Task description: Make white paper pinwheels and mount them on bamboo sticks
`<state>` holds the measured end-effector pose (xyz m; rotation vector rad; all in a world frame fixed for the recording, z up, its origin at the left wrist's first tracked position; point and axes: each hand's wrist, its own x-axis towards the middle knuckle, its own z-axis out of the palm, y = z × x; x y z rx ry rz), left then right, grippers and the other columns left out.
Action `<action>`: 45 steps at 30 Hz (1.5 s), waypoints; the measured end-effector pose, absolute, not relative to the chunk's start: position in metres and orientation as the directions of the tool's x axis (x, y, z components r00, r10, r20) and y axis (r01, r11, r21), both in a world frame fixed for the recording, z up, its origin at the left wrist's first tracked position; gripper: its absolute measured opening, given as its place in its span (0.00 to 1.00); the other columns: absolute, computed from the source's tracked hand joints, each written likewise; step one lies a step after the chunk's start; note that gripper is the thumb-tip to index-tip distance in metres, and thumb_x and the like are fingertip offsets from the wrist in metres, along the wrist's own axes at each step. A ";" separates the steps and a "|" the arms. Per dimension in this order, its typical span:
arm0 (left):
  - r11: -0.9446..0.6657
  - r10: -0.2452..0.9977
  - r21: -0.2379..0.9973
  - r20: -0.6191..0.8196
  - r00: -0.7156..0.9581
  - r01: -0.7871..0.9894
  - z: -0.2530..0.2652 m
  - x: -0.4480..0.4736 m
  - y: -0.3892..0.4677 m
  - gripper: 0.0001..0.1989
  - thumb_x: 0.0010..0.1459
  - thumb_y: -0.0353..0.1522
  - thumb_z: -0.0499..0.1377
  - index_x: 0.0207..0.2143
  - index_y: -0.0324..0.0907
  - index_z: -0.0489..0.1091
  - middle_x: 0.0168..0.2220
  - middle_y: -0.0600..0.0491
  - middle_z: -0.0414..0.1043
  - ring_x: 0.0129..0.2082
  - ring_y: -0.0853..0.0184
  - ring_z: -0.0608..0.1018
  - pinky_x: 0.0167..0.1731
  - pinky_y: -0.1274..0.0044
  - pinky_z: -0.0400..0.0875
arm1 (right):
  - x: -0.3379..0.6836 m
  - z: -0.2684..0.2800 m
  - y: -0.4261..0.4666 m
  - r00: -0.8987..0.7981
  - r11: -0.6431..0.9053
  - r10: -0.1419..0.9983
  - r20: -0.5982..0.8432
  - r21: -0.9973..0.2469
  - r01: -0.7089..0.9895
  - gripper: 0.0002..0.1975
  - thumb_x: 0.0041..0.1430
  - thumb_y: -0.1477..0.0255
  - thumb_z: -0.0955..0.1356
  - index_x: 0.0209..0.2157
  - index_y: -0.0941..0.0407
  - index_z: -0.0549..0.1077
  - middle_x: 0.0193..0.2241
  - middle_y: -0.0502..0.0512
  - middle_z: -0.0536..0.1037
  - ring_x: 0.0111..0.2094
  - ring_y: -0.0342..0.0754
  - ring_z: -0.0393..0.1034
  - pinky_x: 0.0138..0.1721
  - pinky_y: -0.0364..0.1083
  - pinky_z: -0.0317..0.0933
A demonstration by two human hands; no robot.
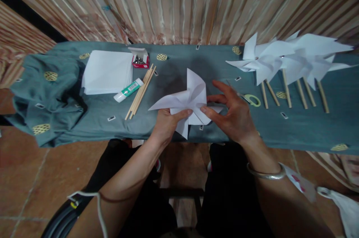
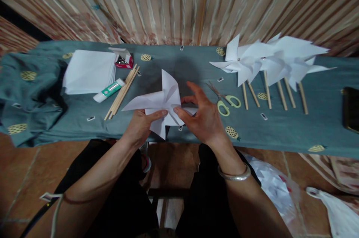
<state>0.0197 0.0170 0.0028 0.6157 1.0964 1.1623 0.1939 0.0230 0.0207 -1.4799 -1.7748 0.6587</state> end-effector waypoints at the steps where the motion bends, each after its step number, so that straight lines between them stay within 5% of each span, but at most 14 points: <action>1: 0.316 0.938 0.859 -0.347 -0.005 -0.403 0.002 0.020 0.017 0.17 0.38 0.31 0.72 0.35 0.40 0.78 0.35 0.51 0.82 0.37 0.61 0.81 0.45 0.70 0.73 | 0.194 0.021 0.022 -0.081 0.207 0.976 0.200 -0.764 0.611 0.34 0.53 0.56 0.72 0.59 0.52 0.64 0.42 0.56 0.82 0.48 0.59 0.76 0.46 0.57 0.72; 19: 0.295 0.952 0.915 -0.307 -0.001 -0.277 0.005 0.023 0.016 0.11 0.40 0.31 0.71 0.30 0.42 0.79 0.35 0.50 0.81 0.37 0.57 0.80 0.45 0.67 0.73 | 0.196 0.024 0.016 -0.122 0.212 0.977 0.174 -0.761 0.613 0.36 0.53 0.56 0.72 0.61 0.52 0.63 0.47 0.57 0.80 0.46 0.59 0.77 0.43 0.55 0.73; 27: 0.331 0.941 0.873 -0.332 0.059 -0.359 0.001 0.023 0.015 0.12 0.39 0.31 0.72 0.30 0.41 0.80 0.33 0.52 0.82 0.32 0.63 0.80 0.42 0.71 0.73 | 0.199 0.024 0.015 -0.088 0.190 0.981 0.172 -0.770 0.610 0.35 0.54 0.58 0.72 0.61 0.52 0.63 0.44 0.57 0.81 0.45 0.59 0.78 0.42 0.56 0.73; 38: 0.394 0.886 0.740 -0.463 0.013 -0.544 0.004 0.019 0.018 0.17 0.35 0.36 0.74 0.29 0.37 0.80 0.27 0.51 0.80 0.26 0.68 0.77 0.32 0.77 0.70 | 0.210 0.022 0.025 0.061 0.111 0.983 0.173 -0.827 0.551 0.34 0.55 0.58 0.72 0.61 0.53 0.63 0.39 0.57 0.83 0.43 0.56 0.77 0.53 0.63 0.65; 45: 0.412 0.864 0.682 -0.503 0.020 -0.604 0.002 0.026 0.019 0.17 0.32 0.36 0.74 0.25 0.36 0.79 0.24 0.50 0.78 0.23 0.68 0.74 0.28 0.78 0.67 | 0.198 0.050 0.027 0.171 0.256 0.914 0.369 -0.849 0.462 0.17 0.56 0.65 0.72 0.48 0.50 0.75 0.44 0.55 0.81 0.42 0.51 0.77 0.49 0.54 0.70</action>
